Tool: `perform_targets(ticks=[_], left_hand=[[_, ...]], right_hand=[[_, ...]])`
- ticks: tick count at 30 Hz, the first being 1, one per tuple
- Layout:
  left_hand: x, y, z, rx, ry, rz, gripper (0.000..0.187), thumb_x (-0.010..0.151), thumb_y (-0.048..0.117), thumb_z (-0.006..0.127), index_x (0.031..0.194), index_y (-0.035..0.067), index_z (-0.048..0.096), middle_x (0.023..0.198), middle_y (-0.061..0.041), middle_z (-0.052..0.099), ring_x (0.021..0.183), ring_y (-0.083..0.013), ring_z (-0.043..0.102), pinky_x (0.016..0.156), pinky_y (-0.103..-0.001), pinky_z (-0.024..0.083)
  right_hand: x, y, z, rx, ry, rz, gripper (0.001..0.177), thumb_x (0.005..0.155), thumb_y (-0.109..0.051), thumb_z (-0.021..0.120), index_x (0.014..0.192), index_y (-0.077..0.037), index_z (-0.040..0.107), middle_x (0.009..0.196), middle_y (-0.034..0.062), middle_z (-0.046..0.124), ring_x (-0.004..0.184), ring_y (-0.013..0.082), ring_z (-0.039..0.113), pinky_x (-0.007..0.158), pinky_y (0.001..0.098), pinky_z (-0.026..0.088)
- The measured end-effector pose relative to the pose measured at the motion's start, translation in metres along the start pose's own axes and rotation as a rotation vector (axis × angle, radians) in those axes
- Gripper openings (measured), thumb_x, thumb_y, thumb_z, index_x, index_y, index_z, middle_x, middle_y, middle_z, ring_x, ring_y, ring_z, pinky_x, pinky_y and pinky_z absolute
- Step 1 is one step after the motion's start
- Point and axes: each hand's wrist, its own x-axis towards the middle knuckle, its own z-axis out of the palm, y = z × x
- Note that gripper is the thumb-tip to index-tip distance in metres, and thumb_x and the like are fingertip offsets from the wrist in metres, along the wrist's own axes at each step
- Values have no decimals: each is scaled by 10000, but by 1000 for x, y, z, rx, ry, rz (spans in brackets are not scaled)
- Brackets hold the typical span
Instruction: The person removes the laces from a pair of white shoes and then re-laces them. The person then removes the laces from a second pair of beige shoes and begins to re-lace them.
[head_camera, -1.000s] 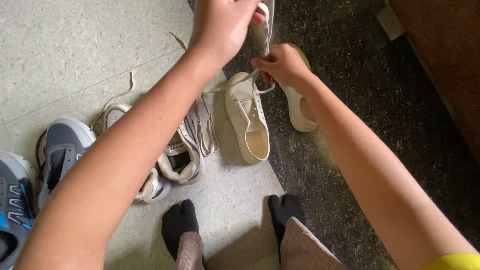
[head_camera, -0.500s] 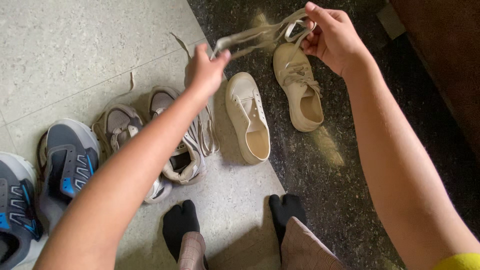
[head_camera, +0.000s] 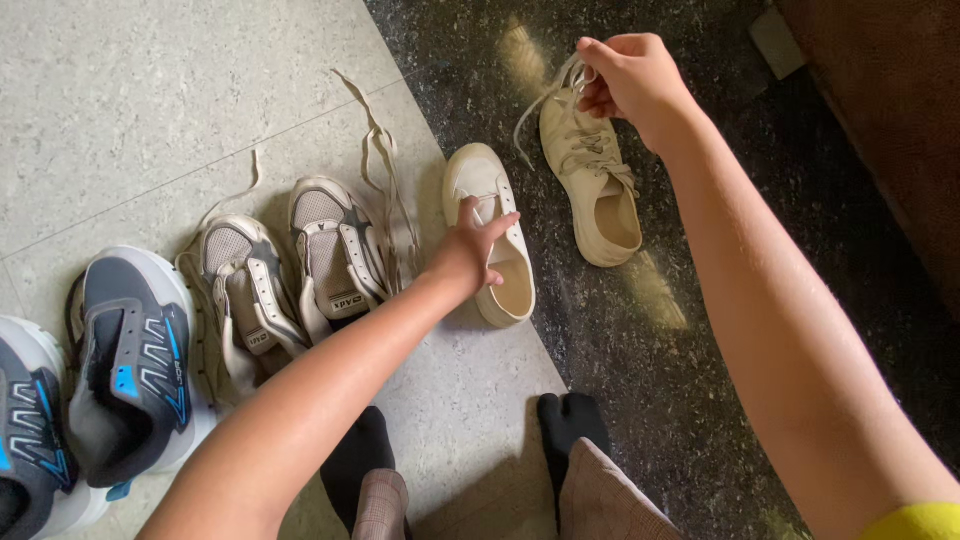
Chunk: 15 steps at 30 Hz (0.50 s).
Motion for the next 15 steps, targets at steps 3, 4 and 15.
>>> perform_targets(ticks=[3, 4, 15], left_hand=[[18, -10, -2, -6, 66, -47, 1041, 658, 210, 942, 1533, 344, 395, 1648, -204, 98, 1270, -386, 581, 1081, -391, 488], [23, -15, -4, -23, 122, 2, 1039, 647, 198, 949, 1527, 336, 414, 1633, -209, 133, 1279, -395, 574, 1088, -400, 483], [13, -55, 24, -87, 322, -248, 906, 971, 538, 621, 1591, 14, 218, 1586, -327, 138, 1405, -535, 359, 1054, -578, 465]], right_hand=[[16, -3, 4, -10, 27, -71, 339, 1063, -360, 601, 922, -59, 662, 785, 27, 669, 686, 111, 709, 658, 292, 634], [22, -4, 6, 15, 46, -107, 328, 1064, -361, 596, 948, -62, 662, 790, 26, 669, 687, 113, 708, 656, 293, 630], [24, 2, 33, 184, 61, -186, 268, 1091, -276, 526, 1101, -48, 667, 967, 54, 721, 776, 126, 734, 687, 287, 644]])
